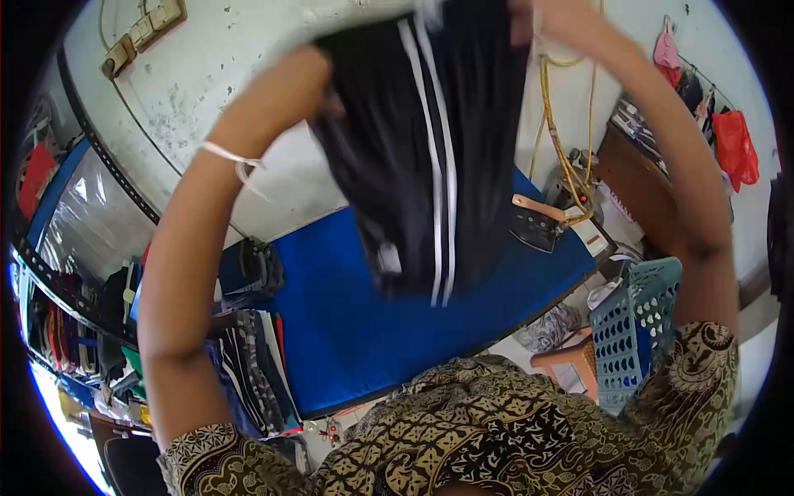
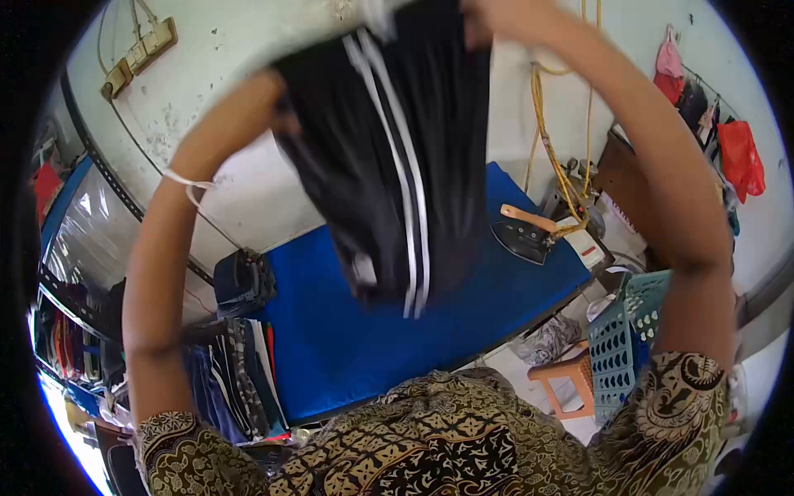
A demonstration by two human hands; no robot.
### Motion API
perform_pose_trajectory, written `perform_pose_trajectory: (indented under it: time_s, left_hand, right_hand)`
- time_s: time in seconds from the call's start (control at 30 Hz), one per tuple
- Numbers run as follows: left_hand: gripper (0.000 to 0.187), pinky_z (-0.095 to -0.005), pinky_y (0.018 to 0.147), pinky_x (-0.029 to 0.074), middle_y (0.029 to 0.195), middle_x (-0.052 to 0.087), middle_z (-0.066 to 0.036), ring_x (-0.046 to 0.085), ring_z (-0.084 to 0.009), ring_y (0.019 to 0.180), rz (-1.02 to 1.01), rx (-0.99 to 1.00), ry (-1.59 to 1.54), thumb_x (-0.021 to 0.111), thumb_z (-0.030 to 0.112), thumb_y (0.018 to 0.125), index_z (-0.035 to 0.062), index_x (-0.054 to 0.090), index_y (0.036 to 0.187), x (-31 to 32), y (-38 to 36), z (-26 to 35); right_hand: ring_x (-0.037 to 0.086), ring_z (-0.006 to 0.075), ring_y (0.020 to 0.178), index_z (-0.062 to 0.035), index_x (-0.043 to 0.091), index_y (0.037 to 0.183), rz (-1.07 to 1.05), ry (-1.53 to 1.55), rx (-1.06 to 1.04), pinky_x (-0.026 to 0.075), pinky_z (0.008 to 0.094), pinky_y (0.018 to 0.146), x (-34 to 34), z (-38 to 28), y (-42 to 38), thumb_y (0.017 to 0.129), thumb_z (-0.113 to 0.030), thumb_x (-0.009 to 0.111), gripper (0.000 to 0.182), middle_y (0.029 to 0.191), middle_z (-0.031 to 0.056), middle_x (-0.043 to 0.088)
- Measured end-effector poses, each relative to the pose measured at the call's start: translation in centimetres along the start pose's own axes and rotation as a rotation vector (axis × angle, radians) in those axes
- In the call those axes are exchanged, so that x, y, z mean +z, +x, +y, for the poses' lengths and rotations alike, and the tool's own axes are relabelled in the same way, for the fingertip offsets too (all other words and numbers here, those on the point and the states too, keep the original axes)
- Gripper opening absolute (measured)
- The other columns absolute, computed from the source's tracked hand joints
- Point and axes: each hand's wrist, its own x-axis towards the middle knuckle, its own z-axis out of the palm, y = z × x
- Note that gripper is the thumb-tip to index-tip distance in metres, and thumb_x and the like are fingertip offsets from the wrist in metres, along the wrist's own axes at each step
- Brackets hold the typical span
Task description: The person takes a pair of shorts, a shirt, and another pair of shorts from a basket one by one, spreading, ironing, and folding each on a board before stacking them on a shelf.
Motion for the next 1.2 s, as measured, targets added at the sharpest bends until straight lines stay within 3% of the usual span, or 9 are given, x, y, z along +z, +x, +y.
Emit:
perform_pose_trajectory:
  time_s: [0.13,0.2,0.27,0.37,0.43,0.53,0.73,1.03,1.2]
  left_hand:
    - [0.018,-0.0367,0.065,0.048,0.078,0.062,-0.014,0.059,-0.0265,0.077,0.569,0.076,0.503,0.05,0.014,0.079,0.0011,0.063,0.082,10.1,-7.5,3.3]
    - [0.041,-0.038,0.064,0.047,0.075,0.059,-0.018,0.059,-0.0299,0.073,-0.986,0.548,0.128,0.063,0.034,0.075,-0.0028,0.058,0.092,6.7,-11.3,7.7]
    - [0.049,-0.0389,0.063,0.046,0.077,0.058,-0.022,0.059,-0.0338,0.074,-1.093,0.726,-0.505,0.067,0.041,0.071,-0.0033,0.056,0.09,6.8,-11.7,6.4]
    - [0.043,-0.0357,0.063,0.043,0.074,0.055,-0.017,0.053,-0.029,0.065,-0.641,0.48,-0.578,0.07,0.035,0.071,-0.0014,0.055,0.088,3.6,-8.6,3.5]
    - [0.038,-0.0337,0.072,0.045,0.085,0.058,-0.014,0.056,-0.0264,0.078,-0.203,0.585,-0.64,0.071,0.028,0.07,-0.001,0.056,0.088,2.1,-6.4,0.9]
    - [0.033,-0.0317,0.078,0.043,0.096,0.058,-0.012,0.055,-0.0246,0.088,0.262,0.545,-0.596,0.073,0.025,0.07,-0.0016,0.057,0.082,1.4,-3.1,-0.7]
    - [0.026,-0.0349,0.069,0.044,0.08,0.061,-0.018,0.057,-0.0311,0.075,0.295,0.237,-0.387,0.065,0.02,0.075,-0.0047,0.061,0.083,3.9,4.6,0.4]
    - [0.051,-0.0332,0.081,0.044,0.1,0.056,-0.021,0.056,-0.0294,0.091,0.429,-0.059,-0.924,0.061,0.037,0.08,-0.0071,0.057,0.104,11.5,2.8,4.1]
    - [0.044,-0.0266,0.077,0.04,0.098,0.057,-0.008,0.052,-0.019,0.087,0.374,-0.712,-1.612,0.055,0.039,0.085,-0.0001,0.057,0.106,17.9,-7.2,6.8]
  right_hand:
    - [0.055,0.022,0.096,-0.0026,0.056,0.1,0.014,0.335,0.383,0.043,0.0365,0.083,4.6,-4.6,-3.8,0.085,-0.032,0.05,0.034,0.105,0.0134,0.056]
    - [0.055,0.0203,0.088,-0.0003,0.056,0.095,-0.386,0.707,0.296,0.043,0.035,0.079,4.4,-11.3,-5.2,0.082,-0.035,0.055,0.037,0.095,0.0119,0.056]
    - [0.056,0.0158,0.066,0.0048,0.055,0.077,-0.975,1.266,-0.058,0.043,0.0315,0.065,0.6,-13.4,-4.8,0.077,-0.036,0.065,0.042,0.068,0.0107,0.056]
    - [0.046,0.0165,0.062,0.0039,0.051,0.068,-0.89,0.885,0.106,0.038,0.0286,0.059,-5.0,-11.1,-3.7,0.074,-0.029,0.069,0.038,0.066,0.0093,0.05]
    - [0.048,0.0197,0.073,0.0035,0.05,0.067,-0.225,1.049,-0.13,0.038,0.0318,0.068,-6.7,-8.4,-4.1,0.069,-0.026,0.073,0.038,0.077,0.0109,0.052]
    - [0.048,0.0214,0.079,0.0019,0.047,0.065,0.078,0.532,0.067,0.037,0.0334,0.073,-8.7,-5.5,-4.9,0.066,-0.022,0.075,0.037,0.083,0.0102,0.052]
    - [0.04,0.0083,0.055,0.0002,0.047,0.067,0.212,0.653,0.676,0.037,0.0231,0.052,-2.1,0.0,-5.4,0.074,-0.016,0.066,0.027,0.058,0.0002,0.044]
    - [0.041,0.0112,0.106,-0.0021,0.04,0.114,0.909,0.853,0.664,0.03,0.0224,0.092,0.1,-10.8,-4.6,0.074,0.012,0.043,0.043,0.11,0.0055,0.042]
    - [0.054,0.0201,0.088,-0.0058,0.05,0.107,0.774,0.743,0.53,0.045,0.03,0.076,4.0,-23.9,-2.7,0.062,0.008,0.047,0.048,0.097,0.0094,0.054]
